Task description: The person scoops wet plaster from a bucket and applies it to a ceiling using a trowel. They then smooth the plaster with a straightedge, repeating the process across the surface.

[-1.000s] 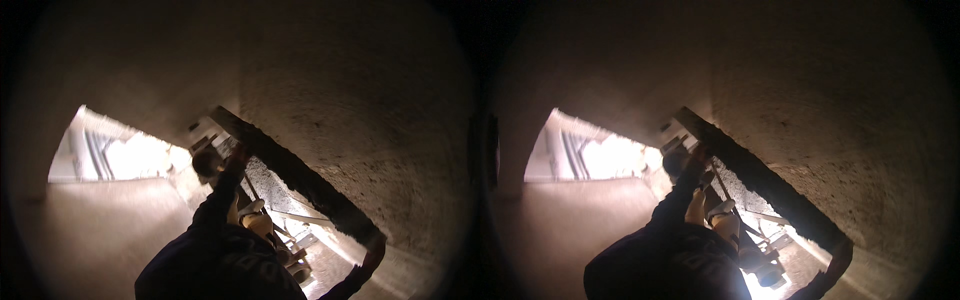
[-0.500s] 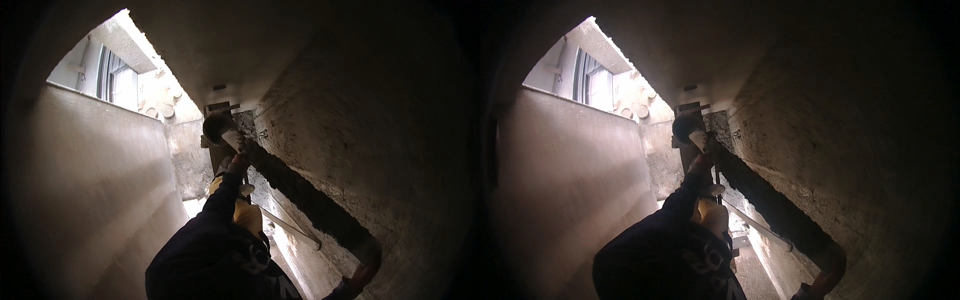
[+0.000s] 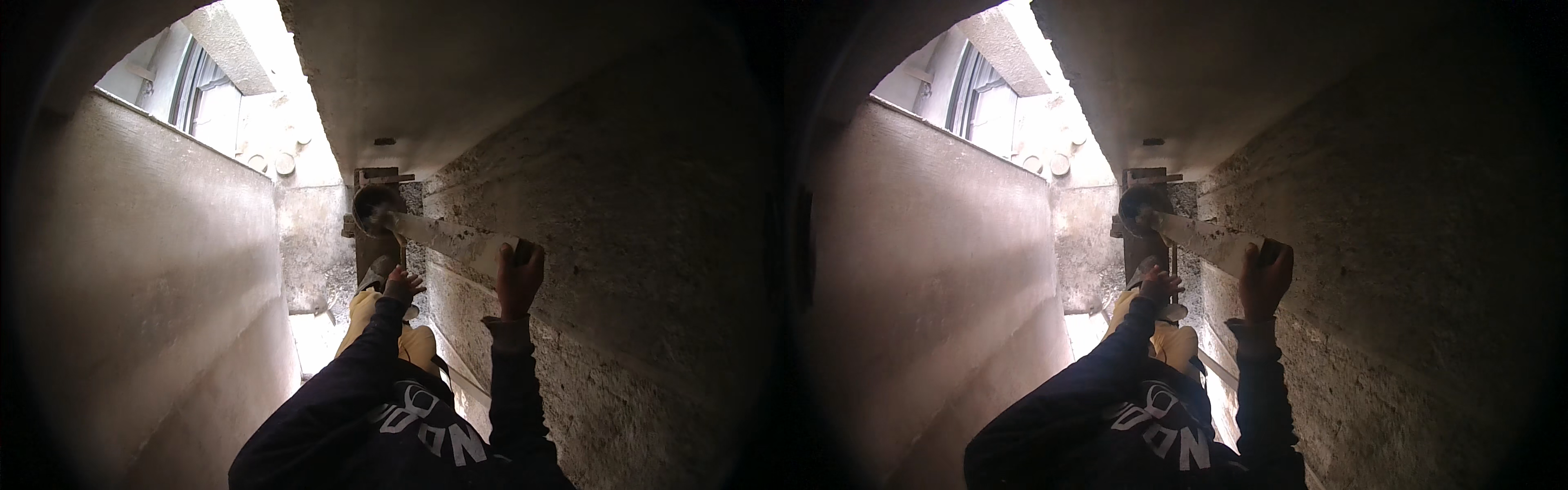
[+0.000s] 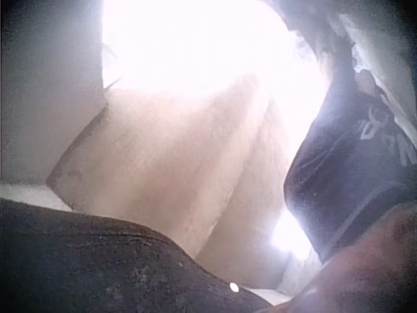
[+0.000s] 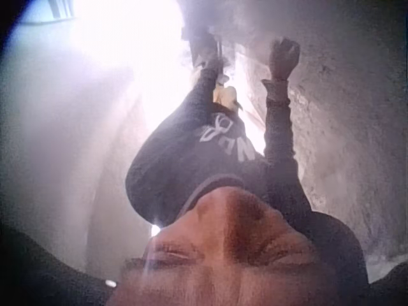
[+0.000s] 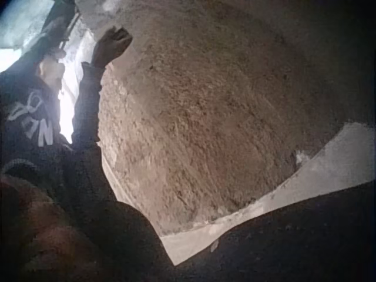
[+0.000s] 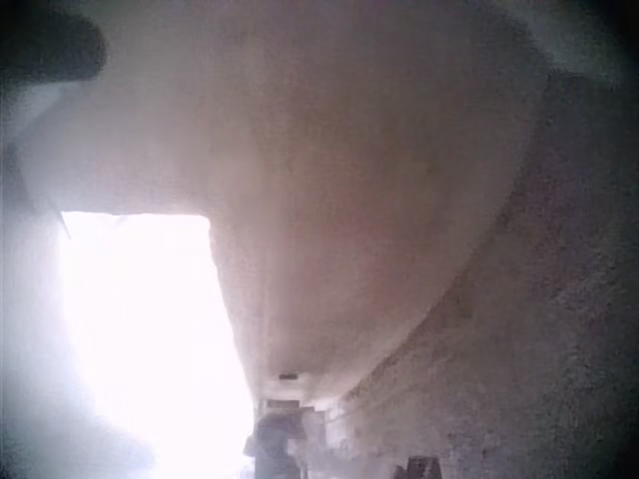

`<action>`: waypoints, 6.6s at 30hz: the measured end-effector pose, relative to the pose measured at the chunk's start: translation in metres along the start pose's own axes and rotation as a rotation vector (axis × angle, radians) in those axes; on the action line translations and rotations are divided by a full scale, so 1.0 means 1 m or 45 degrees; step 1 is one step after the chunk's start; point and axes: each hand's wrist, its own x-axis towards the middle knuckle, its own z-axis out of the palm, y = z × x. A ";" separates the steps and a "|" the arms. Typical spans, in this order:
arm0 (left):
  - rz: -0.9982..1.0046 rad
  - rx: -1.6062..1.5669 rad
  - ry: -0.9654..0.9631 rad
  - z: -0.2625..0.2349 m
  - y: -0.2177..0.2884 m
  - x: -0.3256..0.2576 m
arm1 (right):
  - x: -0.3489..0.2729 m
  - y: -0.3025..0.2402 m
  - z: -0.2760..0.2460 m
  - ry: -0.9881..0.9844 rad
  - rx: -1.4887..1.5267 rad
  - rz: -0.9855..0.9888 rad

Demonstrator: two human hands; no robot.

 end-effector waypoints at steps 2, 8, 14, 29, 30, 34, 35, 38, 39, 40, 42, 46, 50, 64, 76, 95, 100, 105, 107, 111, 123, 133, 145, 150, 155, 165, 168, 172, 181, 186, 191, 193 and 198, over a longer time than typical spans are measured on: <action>-0.424 -0.475 0.228 0.012 0.009 0.001 | 0.000 -0.004 -0.007 -0.057 -0.086 -0.079; -0.252 -0.127 -0.017 0.054 0.025 -0.014 | -0.038 0.007 -0.079 0.028 0.092 0.103; -0.281 0.062 -0.319 0.043 0.004 0.027 | -0.082 0.045 -0.212 0.222 0.247 0.422; 0.200 0.986 -0.892 0.196 -0.061 0.049 | -0.312 0.253 -0.315 0.674 -0.028 0.672; -0.090 0.685 -0.772 0.218 -0.067 0.054 | -0.317 0.265 -0.310 0.718 -0.016 0.712; -0.052 1.097 -0.587 0.259 -0.068 0.097 | -0.318 0.334 -0.276 0.856 0.172 0.846; 0.304 1.694 -0.710 0.258 -0.071 0.110 | -0.328 0.361 -0.267 0.888 0.230 0.876; 0.681 2.308 -0.875 0.271 -0.081 0.136 | -0.310 0.387 -0.252 1.010 0.865 0.950; 0.677 2.329 -0.885 0.275 -0.078 0.141 | -0.294 0.392 -0.244 1.033 1.164 0.963; 0.445 2.086 -0.834 0.281 -0.091 0.151 | -0.290 0.402 -0.241 0.999 0.912 0.919; 0.047 1.598 -0.735 0.283 -0.116 0.182 | -0.283 0.434 -0.234 0.890 0.427 0.827; -0.355 0.812 -0.491 0.235 -0.153 0.278 | -0.276 0.506 -0.201 0.777 0.071 0.776; -0.491 0.698 -0.271 0.268 -0.175 0.302 | -0.255 0.541 -0.181 1.022 0.354 0.982; 0.847 2.511 -0.786 0.300 -0.161 0.343 | -0.280 0.669 -0.080 0.802 -0.405 0.932; 1.029 2.572 -0.776 0.350 -0.105 0.344 | -0.153 0.613 -0.079 1.495 -0.554 2.004; 1.388 2.123 -0.923 0.518 -0.012 0.237 | -0.125 0.482 -0.154 1.232 0.219 0.726; 1.787 2.300 -0.860 0.561 0.011 0.209 | -0.122 0.461 -0.201 1.023 -0.579 0.595; 1.531 2.059 -0.986 0.581 0.025 0.199 | -0.106 0.409 -0.257 0.857 -0.691 0.343; 1.801 2.104 -1.020 0.571 0.022 0.204 | -0.112 0.408 -0.260 0.749 -0.701 0.452; 1.399 2.053 -0.907 0.535 -0.001 0.228 | -0.129 0.430 -0.245 0.542 -0.665 0.657; 0.916 1.916 -0.976 0.315 -0.143 0.342 | -0.274 0.612 -0.124 0.861 -0.062 1.016; 0.850 2.220 -0.872 0.212 -0.214 0.393 | -0.253 0.651 -0.066 1.232 0.627 1.540; 0.556 2.002 -0.866 0.177 -0.223 0.441 | -0.301 0.728 0.010 0.921 -0.135 0.795; 0.773 2.483 -0.961 0.228 -0.182 0.416 | -0.308 0.728 0.000 1.140 0.190 1.015; 0.918 2.059 -1.001 0.270 -0.151 0.377 | -0.293 0.697 -0.019 0.880 -0.479 0.910; 1.425 2.374 -1.142 0.400 -0.084 0.282 | -0.240 0.602 -0.125 1.122 -0.052 0.761; 1.147 2.149 -1.119 0.418 -0.062 0.294 | -0.198 0.540 -0.168 1.076 -0.019 0.615; 1.221 2.214 -1.087 0.481 -0.044 0.255 | -0.162 0.473 -0.225 0.999 -0.380 0.314; 1.247 1.870 -1.111 0.601 0.013 0.136 | -0.125 0.409 -0.311 1.383 0.508 0.686; 1.746 1.939 -1.032 0.624 0.040 0.046 | -0.161 0.326 -0.403 0.864 -1.300 0.337; 1.031 1.324 -1.064 0.542 0.053 0.018 | -0.195 0.262 -0.432 1.253 0.239 0.501; 1.160 1.629 -0.969 0.496 0.049 -0.005 | -0.186 0.196 -0.429 1.109 -0.092 0.400; 0.965 2.090 -0.520 0.371 0.055 -0.066 | -0.159 0.133 -0.422 0.700 0.914 0.015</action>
